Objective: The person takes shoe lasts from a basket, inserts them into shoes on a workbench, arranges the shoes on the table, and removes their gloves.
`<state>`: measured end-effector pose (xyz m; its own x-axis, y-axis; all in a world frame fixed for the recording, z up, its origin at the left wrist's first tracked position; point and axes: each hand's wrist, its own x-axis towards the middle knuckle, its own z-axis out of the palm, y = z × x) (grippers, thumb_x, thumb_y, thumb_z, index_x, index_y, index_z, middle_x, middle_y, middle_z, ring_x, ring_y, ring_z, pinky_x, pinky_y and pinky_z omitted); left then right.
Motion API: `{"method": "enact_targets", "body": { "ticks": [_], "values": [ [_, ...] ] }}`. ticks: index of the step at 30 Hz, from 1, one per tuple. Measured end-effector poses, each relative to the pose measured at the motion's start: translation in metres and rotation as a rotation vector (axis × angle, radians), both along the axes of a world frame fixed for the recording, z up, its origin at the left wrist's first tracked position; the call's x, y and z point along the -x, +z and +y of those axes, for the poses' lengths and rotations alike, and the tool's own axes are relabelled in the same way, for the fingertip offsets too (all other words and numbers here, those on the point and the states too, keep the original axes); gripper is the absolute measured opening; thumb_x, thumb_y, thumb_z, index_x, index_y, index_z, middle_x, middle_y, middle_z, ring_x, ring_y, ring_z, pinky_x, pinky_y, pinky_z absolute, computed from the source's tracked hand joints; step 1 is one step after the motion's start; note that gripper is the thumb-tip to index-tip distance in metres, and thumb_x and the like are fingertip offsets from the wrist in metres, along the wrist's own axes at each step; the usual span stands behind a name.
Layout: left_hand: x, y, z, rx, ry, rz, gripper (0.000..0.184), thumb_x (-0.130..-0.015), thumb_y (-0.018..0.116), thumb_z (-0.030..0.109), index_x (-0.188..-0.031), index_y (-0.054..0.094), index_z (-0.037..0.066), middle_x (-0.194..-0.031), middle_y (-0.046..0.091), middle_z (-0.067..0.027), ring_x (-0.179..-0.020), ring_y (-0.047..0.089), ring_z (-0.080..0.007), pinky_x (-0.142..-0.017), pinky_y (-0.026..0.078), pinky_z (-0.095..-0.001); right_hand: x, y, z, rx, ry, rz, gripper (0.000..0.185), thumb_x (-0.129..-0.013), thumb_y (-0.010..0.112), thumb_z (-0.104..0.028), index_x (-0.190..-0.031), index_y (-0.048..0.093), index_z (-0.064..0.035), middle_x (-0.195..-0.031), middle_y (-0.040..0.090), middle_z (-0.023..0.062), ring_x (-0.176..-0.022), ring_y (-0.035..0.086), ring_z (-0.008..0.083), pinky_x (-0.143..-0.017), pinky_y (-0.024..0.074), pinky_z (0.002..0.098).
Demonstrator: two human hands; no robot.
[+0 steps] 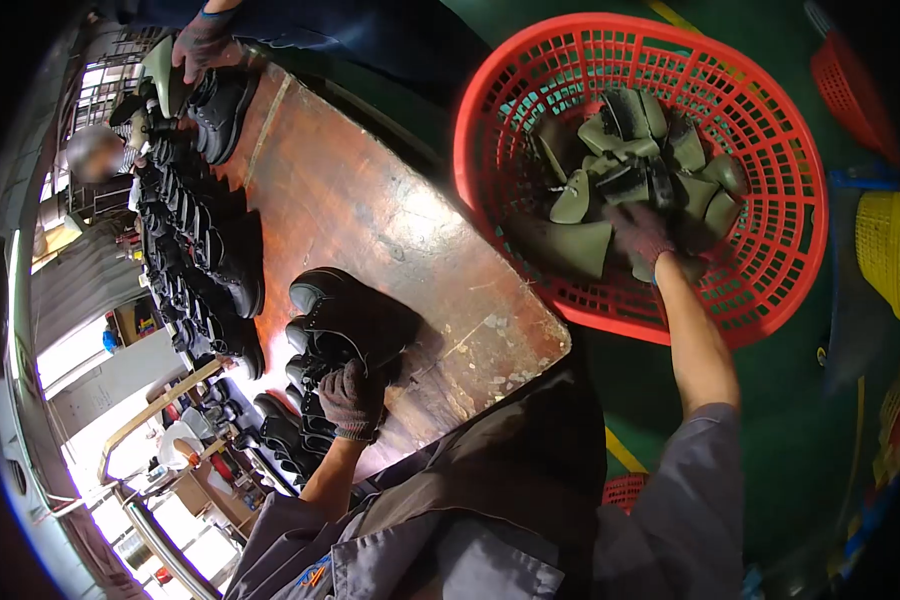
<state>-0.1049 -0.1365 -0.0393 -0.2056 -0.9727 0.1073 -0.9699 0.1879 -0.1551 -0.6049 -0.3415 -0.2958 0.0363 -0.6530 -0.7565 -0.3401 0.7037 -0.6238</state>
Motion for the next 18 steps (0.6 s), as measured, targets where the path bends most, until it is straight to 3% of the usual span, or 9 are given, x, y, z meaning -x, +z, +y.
{"method": "enact_targets", "body": {
  "ticks": [2, 4, 8, 13, 15, 18],
  "values": [
    [0.0, -0.004, 0.0, 0.021, 0.005, -0.011, 0.034, -0.078, 0.081, 0.026, -0.102, 0.063, 0.009, -0.081, 0.064, -0.0086, -0.074, 0.064, -0.03, -0.073, 0.05, -0.0457, 0.043, -0.046, 0.0, 0.144, 0.125, 0.338, 0.05, -0.088, 0.072, -0.044, -0.126, 0.066, -0.0117, -0.113, 0.072, 0.0112, -0.091, 0.068, 0.0297, -0.084, 0.0529, 0.0416],
    [-0.001, -0.002, 0.002, -0.017, 0.015, -0.038, 0.036, -0.078, 0.081, 0.026, -0.104, 0.062, 0.009, -0.083, 0.064, -0.0082, -0.076, 0.064, -0.0297, -0.075, 0.05, -0.0461, 0.046, -0.046, 0.003, 0.198, 0.252, 0.55, 0.054, -0.085, 0.073, -0.044, -0.127, 0.065, -0.0109, -0.117, 0.071, 0.0157, -0.102, 0.068, 0.0364, -0.09, 0.0526, 0.0449],
    [-0.003, -0.003, 0.003, -0.022, -0.013, -0.04, 0.041, -0.077, 0.081, 0.027, -0.108, 0.062, 0.008, -0.089, 0.065, -0.0086, -0.081, 0.065, -0.0297, -0.079, 0.051, -0.0466, 0.04, -0.048, 0.031, 0.054, 0.365, 0.588, 0.064, -0.077, 0.075, -0.048, -0.127, 0.064, -0.0095, -0.122, 0.069, 0.0206, -0.114, 0.065, 0.0378, -0.099, 0.0512, 0.0461],
    [-0.006, -0.003, 0.006, -0.029, -0.015, -0.049, 0.045, -0.074, 0.081, 0.025, -0.111, 0.062, 0.007, -0.094, 0.065, -0.0091, -0.085, 0.064, -0.0301, -0.08, 0.051, -0.0466, 0.043, -0.093, 0.018, -0.009, 0.276, 0.6, 0.045, -0.081, 0.069, -0.047, -0.098, 0.075, -0.0063, -0.101, 0.073, 0.019, -0.096, 0.07, 0.0342, -0.087, 0.0526, 0.0451],
    [-0.005, 0.001, 0.002, -0.036, -0.036, -0.037, 0.048, -0.072, 0.081, 0.023, -0.113, 0.061, 0.007, -0.09, 0.064, -0.0096, -0.082, 0.064, -0.0305, -0.078, 0.051, -0.0461, 0.063, -0.108, 0.029, -0.027, 0.207, 0.497, 0.042, -0.086, 0.065, -0.047, -0.091, 0.077, -0.0075, -0.088, 0.071, 0.0119, -0.08, 0.065, 0.0225, -0.076, 0.0508, 0.0397],
    [-0.008, -0.004, 0.002, 0.051, -0.039, -0.027, 0.047, -0.073, 0.079, 0.022, -0.113, 0.061, 0.007, -0.089, 0.064, -0.0093, -0.081, 0.064, -0.0306, -0.077, 0.05, -0.0463, 0.055, 0.002, 0.032, -0.012, -0.072, 0.31, 0.044, -0.093, 0.061, -0.048, -0.092, 0.078, -0.0072, -0.083, 0.067, 0.0065, -0.077, 0.059, 0.0173, -0.075, 0.0493, 0.0352]
  ]
}}
